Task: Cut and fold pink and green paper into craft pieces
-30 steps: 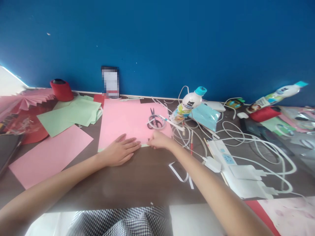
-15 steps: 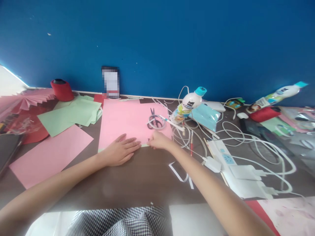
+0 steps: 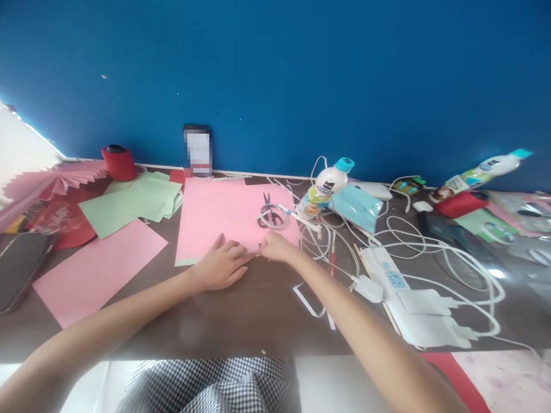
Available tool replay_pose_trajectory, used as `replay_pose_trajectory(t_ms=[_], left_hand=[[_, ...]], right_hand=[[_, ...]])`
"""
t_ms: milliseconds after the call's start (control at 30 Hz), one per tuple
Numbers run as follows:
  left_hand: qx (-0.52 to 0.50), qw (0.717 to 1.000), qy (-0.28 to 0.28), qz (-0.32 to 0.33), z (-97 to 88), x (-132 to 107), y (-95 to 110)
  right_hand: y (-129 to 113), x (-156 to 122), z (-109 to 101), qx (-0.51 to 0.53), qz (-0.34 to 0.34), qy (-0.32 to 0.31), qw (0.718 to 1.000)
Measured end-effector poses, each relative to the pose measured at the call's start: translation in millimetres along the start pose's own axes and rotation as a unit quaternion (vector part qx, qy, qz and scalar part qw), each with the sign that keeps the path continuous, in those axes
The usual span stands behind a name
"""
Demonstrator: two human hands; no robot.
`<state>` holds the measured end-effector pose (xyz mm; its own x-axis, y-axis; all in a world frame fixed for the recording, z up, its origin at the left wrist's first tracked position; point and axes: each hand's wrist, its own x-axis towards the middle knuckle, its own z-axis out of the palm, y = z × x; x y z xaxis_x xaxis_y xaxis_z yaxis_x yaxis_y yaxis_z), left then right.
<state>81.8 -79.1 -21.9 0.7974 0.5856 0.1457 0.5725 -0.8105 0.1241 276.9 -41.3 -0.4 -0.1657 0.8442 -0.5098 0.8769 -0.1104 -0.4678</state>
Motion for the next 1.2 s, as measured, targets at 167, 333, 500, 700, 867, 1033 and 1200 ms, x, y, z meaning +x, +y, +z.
replay_pose_trajectory(t_ms=[167, 333, 500, 700, 867, 1033, 1200], left_hand=[[0.018, 1.0, 0.007, -0.013, 0.7, -1, 9], [-0.01, 0.998, 0.035, -0.044, 7.0, 4, 9], [-0.004, 0.993, 0.103, -0.054, 18.0, 11, 7], [0.014, 0.988, 0.149, -0.024, 21.7, 8, -2], [-0.004, 0.984, 0.164, -0.07, 17.8, 7, -3], [-0.016, 0.983, 0.164, -0.082, 14.7, 8, -1], [-0.006, 0.979, 0.179, -0.103, 14.1, 9, -1]], right_hand=[[1, -1, 0, 0.047, -0.002, 0.003, 0.999], [-2, -10, -4, 0.099, -0.006, 0.004, 0.995], [-5, -22, -4, 0.234, -0.006, 0.007, 0.972], [-6, -31, -1, 0.379, 0.019, 0.006, 0.925], [-6, -39, 12, 0.223, -0.13, 0.258, 0.931], [-13, -44, 36, 0.108, -0.238, 0.32, 0.911], [-17, -35, 49, 0.111, -0.246, 0.36, 0.893]])
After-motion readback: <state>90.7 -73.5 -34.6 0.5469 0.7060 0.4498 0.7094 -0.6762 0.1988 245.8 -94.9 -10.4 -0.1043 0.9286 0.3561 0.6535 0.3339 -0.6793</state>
